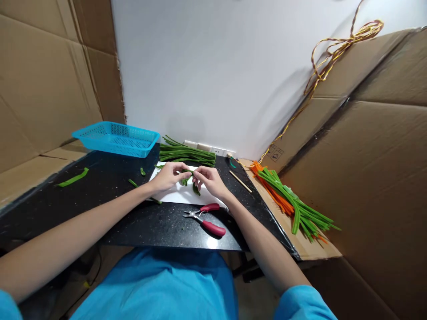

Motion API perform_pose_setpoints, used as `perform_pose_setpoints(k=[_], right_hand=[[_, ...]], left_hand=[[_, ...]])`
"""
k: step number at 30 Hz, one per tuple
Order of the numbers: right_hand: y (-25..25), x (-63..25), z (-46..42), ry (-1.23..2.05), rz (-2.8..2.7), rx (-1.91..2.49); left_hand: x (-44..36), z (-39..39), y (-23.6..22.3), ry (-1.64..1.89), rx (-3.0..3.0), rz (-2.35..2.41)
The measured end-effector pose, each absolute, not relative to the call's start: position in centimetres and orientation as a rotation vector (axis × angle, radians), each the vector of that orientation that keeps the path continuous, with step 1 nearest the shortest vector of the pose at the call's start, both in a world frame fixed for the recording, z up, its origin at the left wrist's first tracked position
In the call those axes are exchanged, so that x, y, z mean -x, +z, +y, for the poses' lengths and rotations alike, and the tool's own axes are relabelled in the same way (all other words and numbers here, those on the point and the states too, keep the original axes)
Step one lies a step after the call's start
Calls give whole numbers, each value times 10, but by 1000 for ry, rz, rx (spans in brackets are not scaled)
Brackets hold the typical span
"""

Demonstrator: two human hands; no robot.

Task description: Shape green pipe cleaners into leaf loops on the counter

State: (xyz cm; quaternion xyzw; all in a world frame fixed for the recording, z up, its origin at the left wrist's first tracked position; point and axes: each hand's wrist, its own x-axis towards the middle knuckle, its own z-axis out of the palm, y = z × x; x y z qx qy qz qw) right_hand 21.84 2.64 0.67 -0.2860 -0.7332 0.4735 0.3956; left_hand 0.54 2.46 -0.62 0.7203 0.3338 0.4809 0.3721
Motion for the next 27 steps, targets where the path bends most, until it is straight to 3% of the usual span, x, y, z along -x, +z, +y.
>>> perform_pose_setpoints(k=[13,27], right_hand=[[6,-216,23,1341,-1745,726],[4,-211,21,1073,-1813,773]], left_hand=[[-9,15,0,1226,-2037,929],[-10,13,-4,1197,-2117,1047]])
